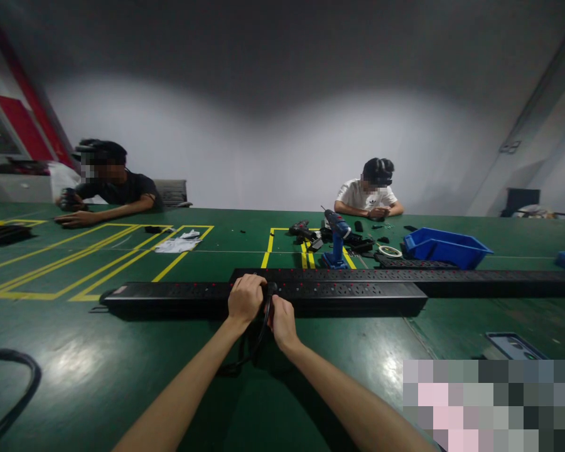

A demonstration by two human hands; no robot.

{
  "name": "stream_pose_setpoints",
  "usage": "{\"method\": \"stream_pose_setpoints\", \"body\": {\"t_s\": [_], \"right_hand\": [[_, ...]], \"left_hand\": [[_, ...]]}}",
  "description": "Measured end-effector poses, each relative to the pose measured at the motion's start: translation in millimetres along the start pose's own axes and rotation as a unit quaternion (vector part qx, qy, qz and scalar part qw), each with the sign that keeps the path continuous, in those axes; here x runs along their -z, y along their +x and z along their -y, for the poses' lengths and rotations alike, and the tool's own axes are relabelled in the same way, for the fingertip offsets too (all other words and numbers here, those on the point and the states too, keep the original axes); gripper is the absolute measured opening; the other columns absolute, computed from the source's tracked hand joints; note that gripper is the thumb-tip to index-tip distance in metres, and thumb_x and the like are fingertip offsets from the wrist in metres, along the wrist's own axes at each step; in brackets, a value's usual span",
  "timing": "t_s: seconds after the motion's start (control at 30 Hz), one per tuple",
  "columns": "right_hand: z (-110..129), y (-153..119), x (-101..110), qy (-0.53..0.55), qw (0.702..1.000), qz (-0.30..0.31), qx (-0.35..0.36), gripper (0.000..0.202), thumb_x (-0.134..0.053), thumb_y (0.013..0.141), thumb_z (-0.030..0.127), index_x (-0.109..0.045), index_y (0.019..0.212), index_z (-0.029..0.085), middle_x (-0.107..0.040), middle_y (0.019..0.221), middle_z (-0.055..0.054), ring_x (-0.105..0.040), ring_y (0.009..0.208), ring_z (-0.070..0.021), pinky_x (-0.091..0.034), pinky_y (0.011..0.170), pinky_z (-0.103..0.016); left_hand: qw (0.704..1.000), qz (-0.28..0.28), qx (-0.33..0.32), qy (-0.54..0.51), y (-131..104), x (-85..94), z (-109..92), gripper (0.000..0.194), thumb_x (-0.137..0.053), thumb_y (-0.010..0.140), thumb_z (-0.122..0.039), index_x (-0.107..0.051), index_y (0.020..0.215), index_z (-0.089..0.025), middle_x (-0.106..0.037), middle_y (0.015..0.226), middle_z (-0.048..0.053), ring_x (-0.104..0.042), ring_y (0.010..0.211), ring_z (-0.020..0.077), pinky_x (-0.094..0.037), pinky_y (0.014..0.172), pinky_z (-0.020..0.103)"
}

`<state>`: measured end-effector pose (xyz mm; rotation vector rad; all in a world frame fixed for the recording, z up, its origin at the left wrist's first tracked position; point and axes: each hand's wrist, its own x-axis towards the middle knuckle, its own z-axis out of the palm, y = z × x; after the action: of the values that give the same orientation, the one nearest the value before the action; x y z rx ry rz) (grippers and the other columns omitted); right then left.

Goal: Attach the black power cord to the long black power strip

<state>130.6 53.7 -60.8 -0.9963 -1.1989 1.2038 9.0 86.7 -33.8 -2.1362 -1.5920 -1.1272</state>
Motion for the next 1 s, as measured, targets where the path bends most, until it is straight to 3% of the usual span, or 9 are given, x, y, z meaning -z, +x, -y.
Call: {"method": "stream_pose_setpoints", "body": {"t_s": [0.27,0.43,0.6,0.8,1.0], "right_hand": [[2.3,-1.7,-1.0,0.004,1.000,-0.005,0.007,0.042,-0.038,0.091,0.046,-0.049,0.061,0.019,-0.044,0.046,0.005,-0.040,0.043,-0.0101,-0.029,0.044,-0.022],[7.3,-2.9,-1.3,0.023,0.999,-0.031,0.016,0.037,-0.042,0.088,0.044,-0.044,0.060,0.020,-0.041,0.049,0.006,-0.037,0.044,-0.0093,-0.028,0.043,-0.021],[14.2,-6.7,-0.9,0.008,0.998,-0.048,0.051,0.034,-0.041,0.088,0.038,-0.045,0.060,0.020,-0.039,0.051,0.005,-0.035,0.046,-0.0093,-0.027,0.044,-0.021],[14.8,-7.1,5.6,-0.098,0.983,-0.041,0.147,0.036,-0.038,0.093,0.036,-0.044,0.061,0.020,-0.041,0.057,0.004,-0.037,0.053,-0.0103,-0.030,0.051,-0.022],[26.5,-5.4,19.9,-0.273,0.925,-0.030,0.261,0.019,-0.039,0.090,0.020,-0.058,0.089,0.019,-0.059,0.081,-0.002,-0.054,0.074,-0.0156,-0.040,0.069,-0.026]], "left_hand": [[0.995,-0.075,0.058,-0.020,-2.2,-7.2,2.6,0.033,-0.039,0.083,-0.009,-0.057,0.109,-0.019,-0.065,0.107,0.009,-0.059,0.102,0.0240,-0.045,0.091,0.038],[0.994,-0.093,0.058,-0.025,-3.4,-11.6,6.2,0.035,-0.040,0.082,-0.010,-0.050,0.115,-0.018,-0.062,0.109,0.011,-0.058,0.107,0.0252,-0.045,0.092,0.040],[0.997,-0.068,0.045,-0.013,-3.1,-8.1,3.7,0.035,-0.041,0.081,-0.009,-0.051,0.113,-0.019,-0.063,0.108,0.010,-0.058,0.105,0.0247,-0.045,0.092,0.039],[0.999,-0.020,0.031,0.019,-2.1,-0.4,-1.6,0.028,-0.042,0.082,-0.009,-0.056,0.104,-0.020,-0.065,0.101,0.007,-0.059,0.096,0.0240,-0.044,0.088,0.037],[0.999,0.021,-0.001,0.034,-1.6,3.4,-3.1,0.021,-0.044,0.082,-0.011,-0.060,0.089,-0.021,-0.067,0.094,0.005,-0.058,0.096,0.0239,-0.043,0.085,0.038]]}}
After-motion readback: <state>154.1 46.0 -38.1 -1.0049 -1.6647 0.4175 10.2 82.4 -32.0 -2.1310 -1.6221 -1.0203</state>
